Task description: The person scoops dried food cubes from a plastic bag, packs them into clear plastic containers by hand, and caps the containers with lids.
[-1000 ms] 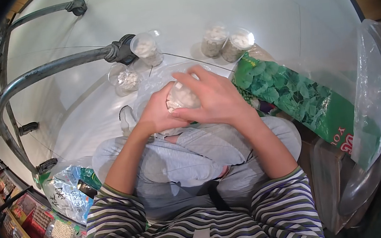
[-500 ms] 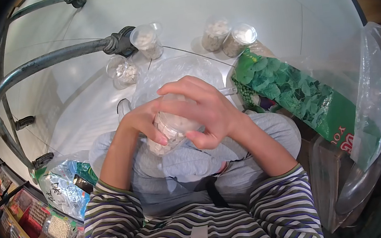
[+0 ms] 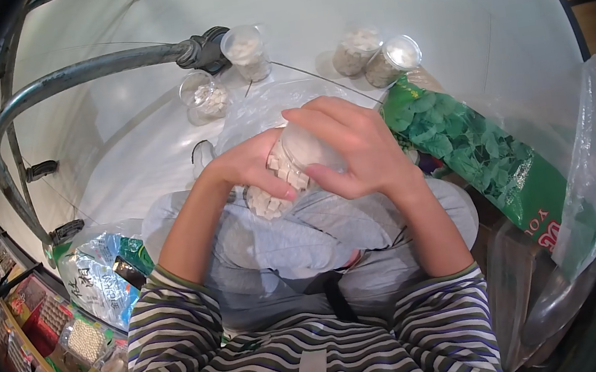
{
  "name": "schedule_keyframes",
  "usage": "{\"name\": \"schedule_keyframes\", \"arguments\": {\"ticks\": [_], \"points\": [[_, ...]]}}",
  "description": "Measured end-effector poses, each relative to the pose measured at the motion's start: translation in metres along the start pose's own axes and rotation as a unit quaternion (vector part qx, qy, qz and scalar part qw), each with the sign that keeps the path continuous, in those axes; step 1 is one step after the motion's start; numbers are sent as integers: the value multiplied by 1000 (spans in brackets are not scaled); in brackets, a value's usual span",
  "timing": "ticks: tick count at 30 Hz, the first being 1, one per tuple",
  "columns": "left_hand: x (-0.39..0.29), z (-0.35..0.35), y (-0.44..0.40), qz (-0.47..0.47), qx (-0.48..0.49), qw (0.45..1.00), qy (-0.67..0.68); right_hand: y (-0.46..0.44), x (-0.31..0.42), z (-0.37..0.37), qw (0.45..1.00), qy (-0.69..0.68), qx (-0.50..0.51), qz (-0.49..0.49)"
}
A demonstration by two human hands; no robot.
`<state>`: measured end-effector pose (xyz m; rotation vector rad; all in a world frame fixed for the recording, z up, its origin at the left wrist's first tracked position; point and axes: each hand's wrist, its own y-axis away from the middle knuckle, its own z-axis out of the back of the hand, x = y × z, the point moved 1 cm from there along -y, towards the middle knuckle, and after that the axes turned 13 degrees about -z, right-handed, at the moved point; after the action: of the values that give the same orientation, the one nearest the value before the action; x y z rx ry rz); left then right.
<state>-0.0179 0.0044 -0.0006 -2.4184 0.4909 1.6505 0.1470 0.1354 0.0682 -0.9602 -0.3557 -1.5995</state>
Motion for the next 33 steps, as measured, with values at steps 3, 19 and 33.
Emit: {"name": "schedule_keyframes", "arguments": {"ticks": [3,19,33], "points": [[8,0,3,-1,67,998,-3,-4,3,8,995,-78,-41,37],[-34,17,30,-196,-351,871,-283,-4,-140,-62,906,73,-13,-417],[-31,17,32,-125,-336,842,-404,50,-151,-88,824,272,329,-372]]}}
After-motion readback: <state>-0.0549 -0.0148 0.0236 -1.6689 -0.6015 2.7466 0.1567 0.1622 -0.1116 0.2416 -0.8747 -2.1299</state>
